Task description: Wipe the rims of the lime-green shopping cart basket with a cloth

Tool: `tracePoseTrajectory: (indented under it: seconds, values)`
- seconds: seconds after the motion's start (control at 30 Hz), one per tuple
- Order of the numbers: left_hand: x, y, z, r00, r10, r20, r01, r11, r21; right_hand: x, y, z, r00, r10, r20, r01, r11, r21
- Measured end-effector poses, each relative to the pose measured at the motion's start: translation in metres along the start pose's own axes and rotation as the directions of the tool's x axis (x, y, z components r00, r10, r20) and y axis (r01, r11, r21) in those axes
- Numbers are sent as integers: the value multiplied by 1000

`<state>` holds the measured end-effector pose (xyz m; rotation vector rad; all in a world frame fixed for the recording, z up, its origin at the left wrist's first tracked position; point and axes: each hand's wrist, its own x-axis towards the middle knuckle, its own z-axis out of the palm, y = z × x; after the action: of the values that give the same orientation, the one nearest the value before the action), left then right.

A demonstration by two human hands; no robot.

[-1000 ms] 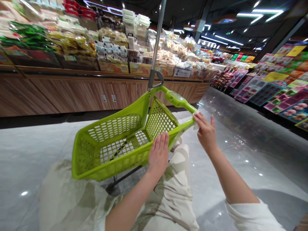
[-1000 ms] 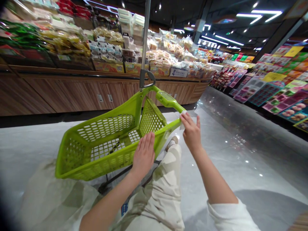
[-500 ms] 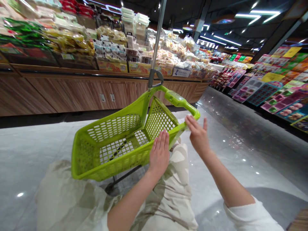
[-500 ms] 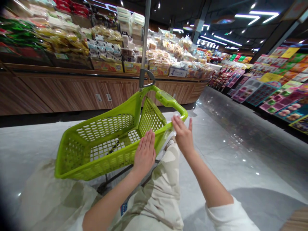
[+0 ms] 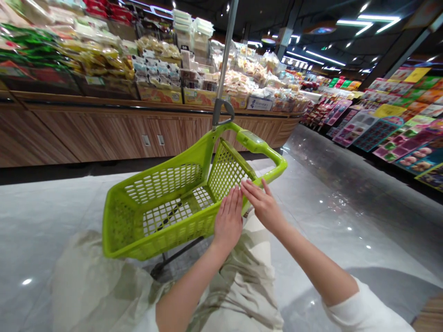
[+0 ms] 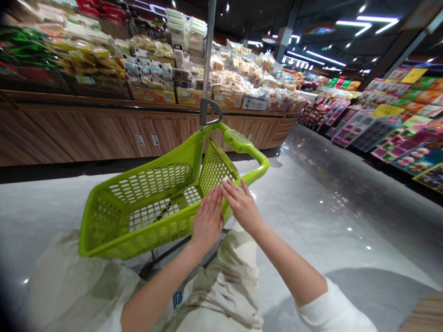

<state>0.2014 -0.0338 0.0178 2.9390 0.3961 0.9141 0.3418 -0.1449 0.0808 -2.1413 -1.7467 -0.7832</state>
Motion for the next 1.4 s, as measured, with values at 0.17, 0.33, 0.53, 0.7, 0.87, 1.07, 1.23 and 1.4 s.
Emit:
tracePoseTrajectory:
  seconds: [0.17, 0.33, 0.53, 0.7, 0.87, 1.07, 1.23, 1.4]
  values:
    - [0, -3, -4, 1000, 12, 3, -12, 1000, 5, 2, 28, -10, 970, 210, -120, -220, 973, -76]
    - [-1, -2, -4, 1000, 9, -4, -9, 1000, -2, 3, 6, 1, 979, 160, -125, -168, 984, -56]
    - [-1, -6, -3, 999, 32, 14, -33, 999, 27, 2, 24, -6, 973, 191, -132, -195, 980, -25]
    - [-1, -5, -4, 1000, 18, 15, -18, 999, 44, 5, 12, 1, 958, 229, -171, -234, 972, -9]
    - [-2, -4, -2, 1000, 19, 17, -19, 999, 40, -2, 14, -3, 994, 91, -63, -90, 996, 7]
    - [-1, -1, 0, 1000, 19, 19, -20, 999, 35, 1, 21, -4, 936, 288, -203, -300, 953, -32]
    - [-3, 0, 0, 1000, 27, -9, -27, 998, 61, -8, 5, -2, 998, 15, -53, -15, 1000, 15]
    - [-3, 2, 1, 1000, 25, -18, -24, 998, 54, -6, 47, -13, 887, 375, -271, -399, 916, -39]
